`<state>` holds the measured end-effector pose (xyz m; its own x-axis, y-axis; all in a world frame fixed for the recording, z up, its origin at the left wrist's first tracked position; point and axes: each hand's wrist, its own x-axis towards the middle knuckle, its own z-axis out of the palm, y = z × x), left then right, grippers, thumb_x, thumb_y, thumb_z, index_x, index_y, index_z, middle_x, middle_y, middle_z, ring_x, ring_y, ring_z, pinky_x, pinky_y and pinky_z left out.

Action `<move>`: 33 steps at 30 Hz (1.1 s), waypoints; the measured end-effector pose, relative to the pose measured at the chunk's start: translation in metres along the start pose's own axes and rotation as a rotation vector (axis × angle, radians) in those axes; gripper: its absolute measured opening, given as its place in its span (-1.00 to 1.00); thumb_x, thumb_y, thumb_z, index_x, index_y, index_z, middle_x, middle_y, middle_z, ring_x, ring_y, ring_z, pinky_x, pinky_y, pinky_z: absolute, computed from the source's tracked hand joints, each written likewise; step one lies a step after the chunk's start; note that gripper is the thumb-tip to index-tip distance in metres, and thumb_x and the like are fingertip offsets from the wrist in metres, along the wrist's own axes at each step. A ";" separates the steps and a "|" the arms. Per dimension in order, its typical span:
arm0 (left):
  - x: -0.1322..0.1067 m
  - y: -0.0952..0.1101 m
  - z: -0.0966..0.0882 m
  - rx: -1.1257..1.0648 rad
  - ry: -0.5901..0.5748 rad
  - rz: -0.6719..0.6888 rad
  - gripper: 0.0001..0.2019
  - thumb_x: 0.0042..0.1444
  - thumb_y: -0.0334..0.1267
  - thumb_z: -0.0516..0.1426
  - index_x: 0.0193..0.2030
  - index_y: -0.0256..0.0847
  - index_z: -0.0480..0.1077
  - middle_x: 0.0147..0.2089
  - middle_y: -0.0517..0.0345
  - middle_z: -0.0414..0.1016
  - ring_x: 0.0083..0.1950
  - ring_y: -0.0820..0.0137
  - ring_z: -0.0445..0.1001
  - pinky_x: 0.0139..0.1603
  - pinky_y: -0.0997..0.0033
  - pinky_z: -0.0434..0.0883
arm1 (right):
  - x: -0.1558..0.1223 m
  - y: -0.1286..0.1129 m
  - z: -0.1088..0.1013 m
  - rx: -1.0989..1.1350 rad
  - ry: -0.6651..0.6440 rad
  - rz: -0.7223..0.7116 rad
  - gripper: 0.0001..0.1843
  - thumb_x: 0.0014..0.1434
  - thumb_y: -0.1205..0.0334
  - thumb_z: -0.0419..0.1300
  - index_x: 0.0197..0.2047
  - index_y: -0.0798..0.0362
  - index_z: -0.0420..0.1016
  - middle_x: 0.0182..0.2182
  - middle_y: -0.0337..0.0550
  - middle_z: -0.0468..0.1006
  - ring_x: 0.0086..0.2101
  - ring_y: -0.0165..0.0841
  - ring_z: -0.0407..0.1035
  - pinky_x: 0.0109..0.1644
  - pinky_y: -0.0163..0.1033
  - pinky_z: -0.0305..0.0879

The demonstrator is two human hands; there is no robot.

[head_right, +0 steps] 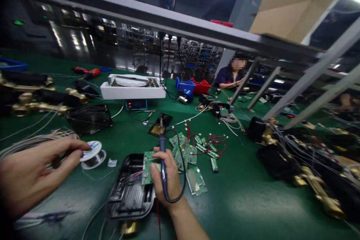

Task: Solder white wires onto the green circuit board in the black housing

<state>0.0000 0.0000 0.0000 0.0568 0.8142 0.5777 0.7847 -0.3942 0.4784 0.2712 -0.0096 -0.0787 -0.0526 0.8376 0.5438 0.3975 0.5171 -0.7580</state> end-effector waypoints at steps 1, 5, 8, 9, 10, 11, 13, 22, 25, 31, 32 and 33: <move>-0.008 -0.002 0.004 -0.005 -0.035 -0.019 -0.63 0.15 0.11 0.06 -0.31 -0.11 0.52 -0.37 0.34 0.57 -0.54 0.48 0.42 -0.49 0.52 0.33 | 0.000 0.001 0.000 0.001 -0.002 0.002 -0.80 0.26 0.27 0.10 -0.04 -0.03 0.38 0.03 -0.06 0.51 0.06 -0.26 0.39 0.15 -0.12 0.30; -0.045 -0.012 0.041 -0.187 -0.063 -0.199 -0.61 0.30 -0.05 -0.04 -0.41 -0.18 0.45 -0.52 0.19 0.44 -0.47 0.38 0.46 -0.47 0.47 0.37 | 0.000 0.002 0.000 0.002 0.002 0.011 -0.82 0.28 0.24 0.10 -0.05 -0.03 0.39 0.03 -0.04 0.51 0.06 -0.22 0.39 0.14 -0.07 0.31; -0.072 -0.020 0.075 -0.287 0.073 -0.272 -0.75 0.27 -0.11 0.02 -0.18 -0.23 0.41 -0.13 -0.01 0.48 -0.30 0.35 0.49 -0.42 0.46 0.45 | -0.002 0.002 0.000 -0.008 0.004 0.035 -0.83 0.30 0.21 0.10 -0.04 -0.04 0.38 0.04 -0.03 0.51 0.06 -0.21 0.39 0.17 -0.03 0.28; -0.078 -0.022 0.084 -0.302 0.088 -0.281 -0.75 0.27 -0.13 0.04 -0.08 -0.24 0.38 -0.01 -0.06 0.44 -0.30 0.37 0.49 -0.44 0.46 0.45 | -0.002 0.002 0.000 -0.011 0.004 0.040 -0.83 0.30 0.19 0.10 -0.04 -0.04 0.38 0.04 -0.03 0.51 0.08 -0.20 0.38 0.20 0.00 0.25; -0.082 -0.025 0.090 -0.313 0.093 -0.271 -0.75 0.27 -0.15 0.04 -0.01 -0.24 0.36 0.05 -0.09 0.41 -0.26 0.36 0.50 -0.42 0.46 0.47 | -0.003 0.003 -0.001 -0.013 0.003 0.042 -0.82 0.31 0.18 0.10 -0.04 -0.05 0.38 0.05 -0.03 0.51 0.09 -0.19 0.37 0.24 0.04 0.20; -0.085 -0.027 0.094 -0.316 0.084 -0.249 -0.77 0.29 -0.18 0.03 -0.02 -0.22 0.37 0.06 -0.08 0.41 -0.23 0.36 0.50 -0.37 0.45 0.48 | -0.003 0.004 -0.001 -0.013 0.003 0.045 -0.82 0.31 0.17 0.10 -0.03 -0.04 0.38 0.05 -0.03 0.51 0.10 -0.19 0.37 0.28 0.07 0.14; -0.087 -0.030 0.096 -0.326 0.063 -0.186 -0.81 0.32 -0.24 0.00 -0.18 -0.19 0.43 -0.05 -0.01 0.47 -0.13 0.33 0.51 -0.21 0.42 0.49 | -0.004 0.005 -0.001 -0.008 0.001 0.051 -0.82 0.32 0.16 0.10 -0.03 -0.04 0.37 0.05 -0.02 0.51 0.12 -0.18 0.36 0.31 0.10 0.07; -0.092 -0.024 0.088 -0.460 -0.101 0.085 -0.87 0.27 -0.43 0.07 -0.17 -0.14 0.39 -0.24 0.15 0.50 -0.31 0.47 0.49 -0.29 0.54 0.41 | -0.005 0.006 -0.002 -0.006 0.000 0.063 -0.82 0.32 0.14 0.10 -0.04 -0.05 0.38 0.07 -0.03 0.51 0.13 -0.19 0.37 0.36 0.11 -0.02; -0.096 -0.023 0.086 -0.501 -0.196 0.085 -0.86 0.29 -0.41 0.05 -0.21 -0.12 0.41 -0.36 0.22 0.49 -0.34 0.46 0.48 -0.30 0.53 0.39 | -0.006 0.007 -0.001 -0.023 0.003 0.054 -0.84 0.32 0.16 0.10 -0.04 -0.05 0.37 0.06 -0.04 0.52 0.11 -0.20 0.38 0.34 0.07 0.03; -0.091 -0.022 0.088 -0.523 -0.370 0.129 -0.84 0.23 -0.40 0.06 -0.22 -0.12 0.44 -0.33 0.22 0.52 -0.31 0.47 0.49 -0.29 0.57 0.38 | -0.004 0.004 -0.001 0.015 -0.006 0.053 -0.85 0.31 0.23 0.08 -0.04 -0.07 0.36 0.05 -0.07 0.50 0.07 -0.23 0.38 0.16 -0.09 0.26; -0.089 -0.021 0.090 -0.517 -0.361 0.133 -0.82 0.24 -0.41 0.04 -0.29 -0.14 0.44 -0.37 0.23 0.51 -0.34 0.48 0.49 -0.31 0.58 0.36 | -0.003 0.003 -0.001 0.022 -0.008 0.049 -0.84 0.31 0.24 0.09 -0.04 -0.08 0.36 0.05 -0.08 0.50 0.07 -0.24 0.38 0.16 -0.10 0.26; -0.087 -0.020 0.092 -0.503 -0.351 0.126 -0.80 0.24 -0.40 0.03 -0.36 -0.16 0.43 -0.41 0.23 0.49 -0.37 0.48 0.48 -0.33 0.58 0.35 | -0.003 0.003 -0.001 0.030 -0.009 0.043 -0.83 0.31 0.25 0.09 -0.04 -0.09 0.36 0.05 -0.11 0.50 0.08 -0.26 0.37 0.16 -0.12 0.25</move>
<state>0.0360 -0.0240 -0.1211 0.3962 0.8064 0.4391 0.3768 -0.5788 0.7232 0.2733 -0.0105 -0.0820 -0.0445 0.8604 0.5077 0.3722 0.4859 -0.7908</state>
